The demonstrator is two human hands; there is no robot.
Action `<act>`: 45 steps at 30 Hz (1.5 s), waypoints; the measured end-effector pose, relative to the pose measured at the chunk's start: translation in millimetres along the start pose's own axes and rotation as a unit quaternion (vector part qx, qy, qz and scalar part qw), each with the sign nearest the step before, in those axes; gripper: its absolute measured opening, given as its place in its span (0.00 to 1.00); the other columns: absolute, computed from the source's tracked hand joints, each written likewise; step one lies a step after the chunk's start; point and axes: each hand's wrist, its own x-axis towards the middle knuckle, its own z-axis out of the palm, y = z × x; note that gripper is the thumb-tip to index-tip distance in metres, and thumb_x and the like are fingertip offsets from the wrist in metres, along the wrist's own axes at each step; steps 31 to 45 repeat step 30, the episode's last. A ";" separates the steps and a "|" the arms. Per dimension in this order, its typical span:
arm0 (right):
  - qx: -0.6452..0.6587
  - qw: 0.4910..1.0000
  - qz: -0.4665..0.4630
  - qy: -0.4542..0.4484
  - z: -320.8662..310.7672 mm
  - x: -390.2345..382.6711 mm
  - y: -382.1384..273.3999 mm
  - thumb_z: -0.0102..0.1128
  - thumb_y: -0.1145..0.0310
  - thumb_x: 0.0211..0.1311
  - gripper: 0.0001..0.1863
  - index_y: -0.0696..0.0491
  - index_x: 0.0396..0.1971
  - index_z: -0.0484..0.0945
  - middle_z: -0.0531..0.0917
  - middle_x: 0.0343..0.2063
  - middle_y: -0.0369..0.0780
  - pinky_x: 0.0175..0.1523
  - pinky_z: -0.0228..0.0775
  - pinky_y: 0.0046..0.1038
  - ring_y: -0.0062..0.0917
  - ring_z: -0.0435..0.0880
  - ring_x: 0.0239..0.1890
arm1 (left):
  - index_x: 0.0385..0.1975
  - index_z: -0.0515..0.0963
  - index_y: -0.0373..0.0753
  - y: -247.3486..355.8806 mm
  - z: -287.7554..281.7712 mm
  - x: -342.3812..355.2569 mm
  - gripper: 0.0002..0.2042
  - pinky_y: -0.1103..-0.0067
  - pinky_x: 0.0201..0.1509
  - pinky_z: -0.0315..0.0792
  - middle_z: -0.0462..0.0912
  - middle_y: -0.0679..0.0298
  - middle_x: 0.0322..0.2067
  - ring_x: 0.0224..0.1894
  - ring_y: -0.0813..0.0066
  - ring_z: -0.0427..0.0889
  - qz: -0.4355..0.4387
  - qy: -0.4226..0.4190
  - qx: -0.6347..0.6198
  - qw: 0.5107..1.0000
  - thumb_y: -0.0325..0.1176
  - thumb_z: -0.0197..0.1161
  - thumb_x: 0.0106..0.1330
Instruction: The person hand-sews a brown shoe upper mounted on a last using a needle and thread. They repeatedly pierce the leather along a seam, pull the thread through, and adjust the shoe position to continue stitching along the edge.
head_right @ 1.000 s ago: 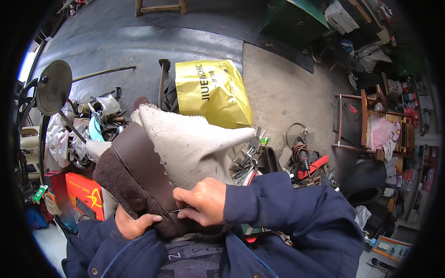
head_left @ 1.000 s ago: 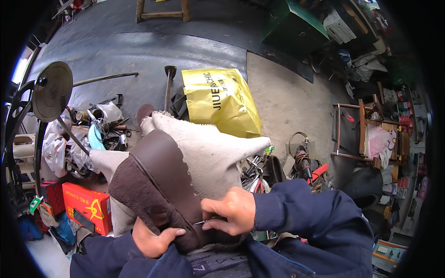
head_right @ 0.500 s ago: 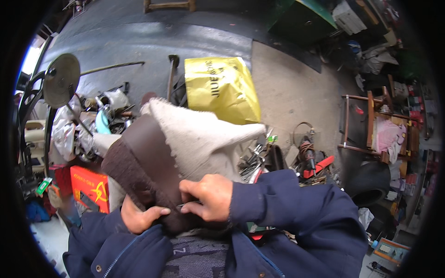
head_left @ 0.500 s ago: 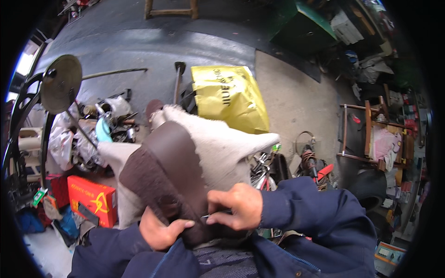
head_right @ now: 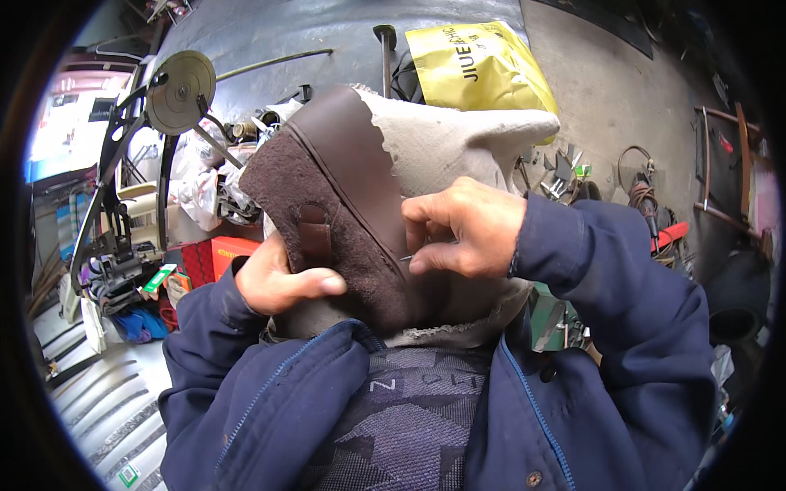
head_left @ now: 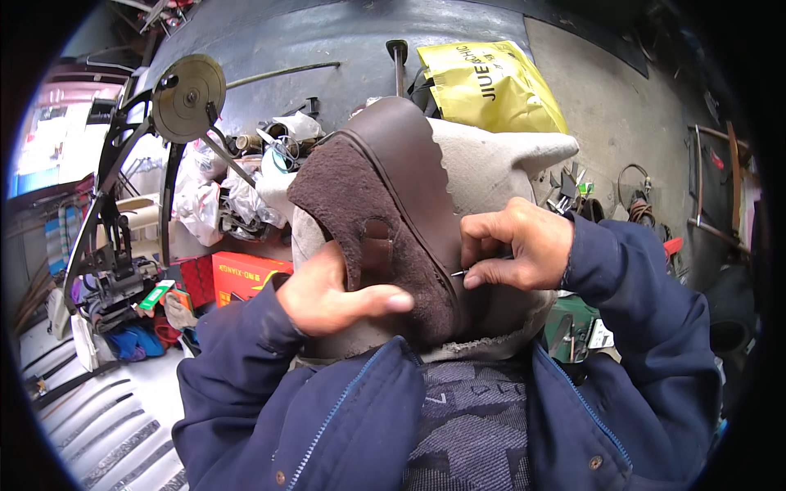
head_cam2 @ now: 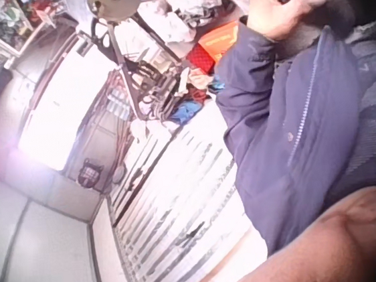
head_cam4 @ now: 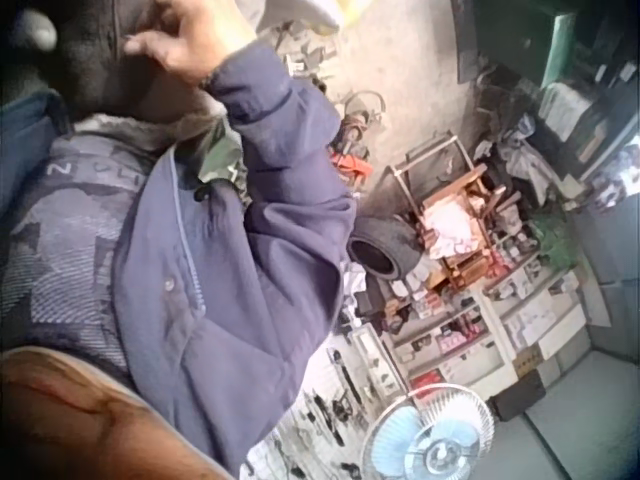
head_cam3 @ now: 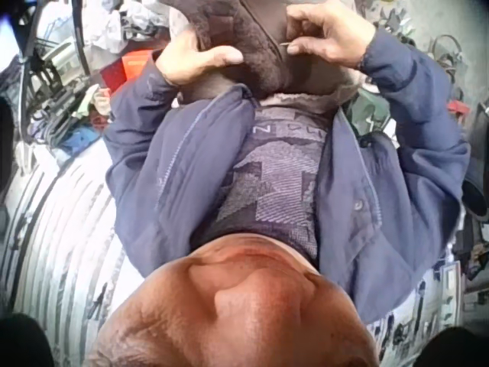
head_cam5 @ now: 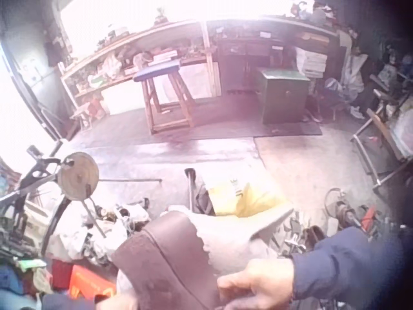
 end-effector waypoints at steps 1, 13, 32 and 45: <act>-0.004 1.000 0.002 -0.001 -0.2 -0.6 -0.2 0.75 0.69 0.64 0.11 0.55 0.35 0.79 0.85 0.21 0.39 0.32 0.71 0.29 0.27 0.84 0.23 | 0.66 0.71 0.30 2.1 -8.2 -5.5 0.31 0.69 0.66 0.73 0.81 0.58 0.59 0.61 0.70 0.78 0.035 -0.015 0.017 0.999 0.35 0.75 0.66; -0.019 1.000 0.010 0.009 2.2 -1.7 -3.9 0.75 0.68 0.63 0.12 0.55 0.35 0.78 0.83 0.20 0.40 0.31 0.69 0.32 0.29 0.82 0.22 | 0.51 0.85 0.36 15.8 -34.7 3.4 0.18 0.70 0.60 0.78 0.88 0.55 0.50 0.53 0.60 0.87 0.186 -0.011 0.386 0.904 0.18 0.59 0.63; -0.032 0.999 0.008 0.038 6.3 -9.7 -1.2 0.75 0.69 0.63 0.11 0.56 0.35 0.79 0.87 0.25 0.43 0.36 0.75 0.31 0.32 0.89 0.29 | 0.56 0.82 0.42 6.7 -30.3 -20.8 0.25 0.66 0.50 0.82 0.85 0.54 0.54 0.52 0.51 0.87 0.144 0.107 0.573 0.799 0.23 0.64 0.55; -0.032 0.999 0.008 0.038 6.3 -9.7 -1.2 0.75 0.69 0.63 0.11 0.56 0.35 0.79 0.87 0.25 0.43 0.36 0.75 0.31 0.32 0.89 0.29 | 0.56 0.82 0.42 6.7 -30.3 -20.8 0.25 0.66 0.50 0.82 0.85 0.54 0.54 0.52 0.51 0.87 0.144 0.107 0.573 0.799 0.23 0.64 0.55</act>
